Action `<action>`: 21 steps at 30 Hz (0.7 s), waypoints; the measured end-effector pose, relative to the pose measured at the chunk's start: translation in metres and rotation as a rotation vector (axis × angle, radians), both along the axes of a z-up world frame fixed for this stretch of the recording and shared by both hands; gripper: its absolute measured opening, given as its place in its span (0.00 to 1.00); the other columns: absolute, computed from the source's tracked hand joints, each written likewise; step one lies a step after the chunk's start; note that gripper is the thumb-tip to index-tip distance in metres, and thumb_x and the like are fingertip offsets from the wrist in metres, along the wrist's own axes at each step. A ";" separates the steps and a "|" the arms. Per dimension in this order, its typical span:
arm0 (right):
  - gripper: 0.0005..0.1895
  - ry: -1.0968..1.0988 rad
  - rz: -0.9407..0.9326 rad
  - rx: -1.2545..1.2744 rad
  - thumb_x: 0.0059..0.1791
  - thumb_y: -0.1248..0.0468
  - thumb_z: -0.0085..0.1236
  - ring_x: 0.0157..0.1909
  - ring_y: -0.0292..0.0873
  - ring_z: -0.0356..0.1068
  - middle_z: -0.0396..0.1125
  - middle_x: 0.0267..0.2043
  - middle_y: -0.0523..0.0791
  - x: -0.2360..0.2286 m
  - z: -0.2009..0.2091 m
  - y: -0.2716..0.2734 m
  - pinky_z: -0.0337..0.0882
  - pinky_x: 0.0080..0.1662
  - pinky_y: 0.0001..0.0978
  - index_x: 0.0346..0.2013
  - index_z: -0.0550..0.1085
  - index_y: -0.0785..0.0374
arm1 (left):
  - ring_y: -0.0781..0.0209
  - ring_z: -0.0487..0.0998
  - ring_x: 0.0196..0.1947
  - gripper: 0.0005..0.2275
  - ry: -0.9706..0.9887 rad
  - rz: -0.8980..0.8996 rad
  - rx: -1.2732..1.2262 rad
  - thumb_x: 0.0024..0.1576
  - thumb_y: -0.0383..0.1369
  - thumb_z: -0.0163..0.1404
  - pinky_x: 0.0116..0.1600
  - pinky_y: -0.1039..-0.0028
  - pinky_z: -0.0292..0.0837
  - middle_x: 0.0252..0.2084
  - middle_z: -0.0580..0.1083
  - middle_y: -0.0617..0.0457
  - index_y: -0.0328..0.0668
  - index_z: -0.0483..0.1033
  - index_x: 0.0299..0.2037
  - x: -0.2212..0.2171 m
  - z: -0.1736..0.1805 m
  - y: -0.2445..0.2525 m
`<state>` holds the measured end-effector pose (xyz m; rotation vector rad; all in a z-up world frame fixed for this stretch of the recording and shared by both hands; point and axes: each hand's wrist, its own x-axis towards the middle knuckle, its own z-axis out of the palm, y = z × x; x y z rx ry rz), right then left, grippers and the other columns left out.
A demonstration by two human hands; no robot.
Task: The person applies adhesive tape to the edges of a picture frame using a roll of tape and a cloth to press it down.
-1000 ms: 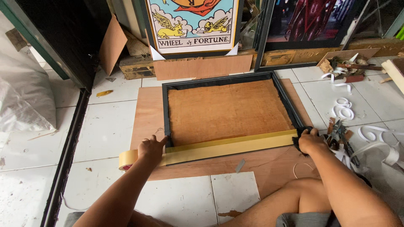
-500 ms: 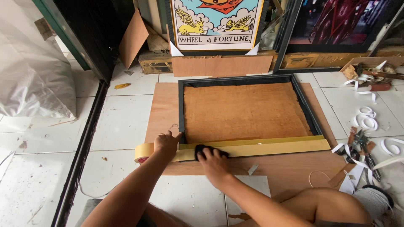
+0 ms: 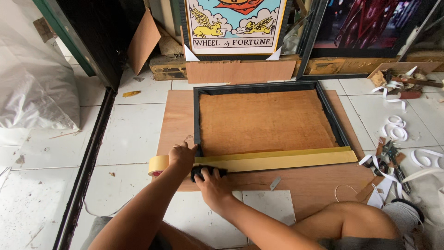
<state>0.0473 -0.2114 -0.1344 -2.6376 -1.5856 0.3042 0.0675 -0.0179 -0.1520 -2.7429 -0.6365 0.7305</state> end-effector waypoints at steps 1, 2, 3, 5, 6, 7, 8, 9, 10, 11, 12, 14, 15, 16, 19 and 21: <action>0.26 -0.003 -0.005 0.001 0.51 0.66 0.46 0.56 0.61 0.58 0.55 0.62 0.46 -0.004 0.020 -0.015 0.70 0.41 0.61 0.64 0.67 0.44 | 0.45 0.74 0.55 0.27 -0.003 -0.005 0.001 0.68 0.34 0.35 0.48 0.66 0.75 0.67 0.64 0.43 0.77 0.46 0.77 -0.001 0.007 -0.001; 0.24 0.174 0.057 -0.039 0.49 0.69 0.43 0.52 0.63 0.59 0.56 0.59 0.51 -0.010 0.040 -0.030 0.67 0.40 0.62 0.60 0.68 0.52 | 0.44 0.74 0.55 0.30 -0.003 -0.010 -0.019 0.66 0.34 0.39 0.49 0.65 0.75 0.66 0.65 0.44 0.76 0.45 0.77 -0.004 0.013 -0.002; 0.22 0.351 0.123 -0.076 0.47 0.73 0.41 0.48 0.66 0.61 0.57 0.56 0.56 -0.016 0.060 -0.045 0.65 0.38 0.63 0.55 0.68 0.60 | 0.43 0.74 0.56 0.32 -0.004 -0.016 -0.040 0.64 0.34 0.43 0.50 0.65 0.74 0.65 0.65 0.45 0.75 0.45 0.77 -0.007 0.019 -0.003; 0.09 0.435 0.042 -0.046 0.49 0.57 0.46 0.46 0.53 0.68 0.67 0.49 0.44 -0.009 0.092 -0.069 0.66 0.40 0.54 0.38 0.73 0.53 | 0.43 0.74 0.57 0.31 0.003 -0.026 -0.037 0.65 0.33 0.40 0.51 0.64 0.74 0.66 0.65 0.45 0.76 0.44 0.77 -0.005 0.018 -0.002; 0.21 0.522 -0.024 -0.022 0.51 0.42 0.50 0.43 0.40 0.75 0.76 0.43 0.31 -0.008 0.107 -0.081 0.67 0.41 0.44 0.22 0.77 0.46 | 0.43 0.74 0.58 0.30 0.012 -0.021 -0.038 0.66 0.33 0.38 0.52 0.64 0.74 0.66 0.65 0.45 0.76 0.44 0.77 -0.007 0.016 -0.002; 0.21 0.519 -0.026 -0.025 0.51 0.42 0.50 0.43 0.40 0.75 0.76 0.43 0.31 0.007 0.120 -0.092 0.67 0.41 0.44 0.22 0.77 0.46 | 0.43 0.74 0.58 0.30 0.009 -0.023 -0.042 0.66 0.33 0.38 0.52 0.64 0.74 0.66 0.65 0.45 0.76 0.44 0.77 -0.005 0.018 -0.003; 0.18 0.616 -0.219 0.013 0.52 0.42 0.53 0.29 0.34 0.64 0.77 0.39 0.35 0.019 0.133 -0.103 0.62 0.32 0.34 0.31 0.79 0.49 | 0.43 0.74 0.58 0.30 0.016 -0.020 -0.048 0.65 0.33 0.38 0.52 0.65 0.74 0.66 0.65 0.44 0.75 0.44 0.77 -0.007 0.020 -0.003; 0.20 0.709 -0.414 0.053 0.53 0.42 0.55 0.16 0.29 0.53 0.77 0.34 0.38 0.031 0.147 -0.113 0.57 0.23 0.25 0.41 0.81 0.53 | 0.43 0.73 0.58 0.31 0.023 -0.017 -0.054 0.65 0.33 0.39 0.51 0.66 0.75 0.67 0.64 0.44 0.75 0.43 0.77 -0.008 0.023 -0.002; 0.20 0.704 -0.414 0.051 0.53 0.42 0.55 0.16 0.29 0.53 0.77 0.34 0.38 0.061 0.123 -0.130 0.57 0.23 0.25 0.41 0.81 0.53 | 0.43 0.73 0.58 0.31 0.019 -0.016 -0.057 0.65 0.33 0.39 0.51 0.66 0.75 0.67 0.64 0.44 0.75 0.43 0.77 -0.009 0.008 0.000; 0.11 0.422 -0.268 0.015 0.49 0.51 0.59 0.34 0.39 0.63 0.74 0.40 0.38 0.091 0.100 -0.148 0.67 0.36 0.36 0.41 0.76 0.49 | 0.43 0.77 0.49 0.27 -0.109 -0.042 0.006 0.65 0.33 0.40 0.45 0.65 0.75 0.55 0.69 0.46 0.78 0.54 0.73 -0.010 -0.006 0.003; 0.12 0.139 -0.119 -0.019 0.46 0.59 0.63 0.52 0.49 0.73 0.71 0.45 0.38 0.122 0.078 -0.166 0.76 0.50 0.48 0.42 0.71 0.45 | 0.44 0.80 0.40 0.24 -0.239 -0.065 0.072 0.65 0.33 0.41 0.39 0.64 0.75 0.44 0.74 0.47 0.82 0.64 0.69 -0.009 -0.019 0.005; 0.14 0.188 -0.045 -0.017 0.45 0.63 0.64 0.53 0.53 0.73 0.71 0.46 0.42 0.147 0.055 -0.192 0.76 0.51 0.48 0.43 0.72 0.49 | 0.43 0.80 0.41 0.22 -0.232 -0.050 0.062 0.66 0.34 0.39 0.39 0.63 0.75 0.44 0.74 0.46 0.82 0.65 0.68 -0.010 -0.013 0.002; 0.16 0.243 0.028 -0.014 0.45 0.67 0.64 0.53 0.56 0.72 0.70 0.47 0.46 0.161 0.044 -0.203 0.76 0.52 0.48 0.45 0.72 0.53 | 0.42 0.80 0.41 0.21 -0.218 -0.036 0.052 0.68 0.36 0.38 0.39 0.62 0.75 0.45 0.75 0.45 0.82 0.66 0.67 -0.009 -0.009 0.002; 0.16 0.238 0.033 -0.017 0.45 0.67 0.64 0.53 0.56 0.72 0.70 0.47 0.46 0.164 0.042 -0.208 0.76 0.52 0.48 0.45 0.72 0.53 | 0.42 0.80 0.41 0.21 -0.223 -0.030 0.051 0.68 0.36 0.38 0.39 0.62 0.75 0.45 0.75 0.45 0.82 0.66 0.67 -0.007 -0.011 0.001; 0.14 0.451 -0.023 0.142 0.41 0.73 0.65 0.39 0.56 0.78 0.73 0.36 0.53 0.170 0.031 -0.213 0.79 0.40 0.42 0.40 0.76 0.63 | 0.43 0.79 0.40 0.22 -0.217 -0.041 0.042 0.66 0.35 0.40 0.38 0.61 0.75 0.44 0.74 0.46 0.79 0.66 0.68 -0.009 -0.009 0.002; 0.15 0.314 -0.220 -0.094 0.42 0.62 0.67 0.42 0.45 0.80 0.79 0.34 0.41 0.172 0.021 -0.215 0.78 0.42 0.35 0.42 0.76 0.51 | 0.44 0.79 0.40 0.19 -0.232 -0.010 0.034 0.68 0.39 0.36 0.37 0.60 0.76 0.44 0.75 0.46 0.76 0.70 0.66 -0.009 0.000 -0.003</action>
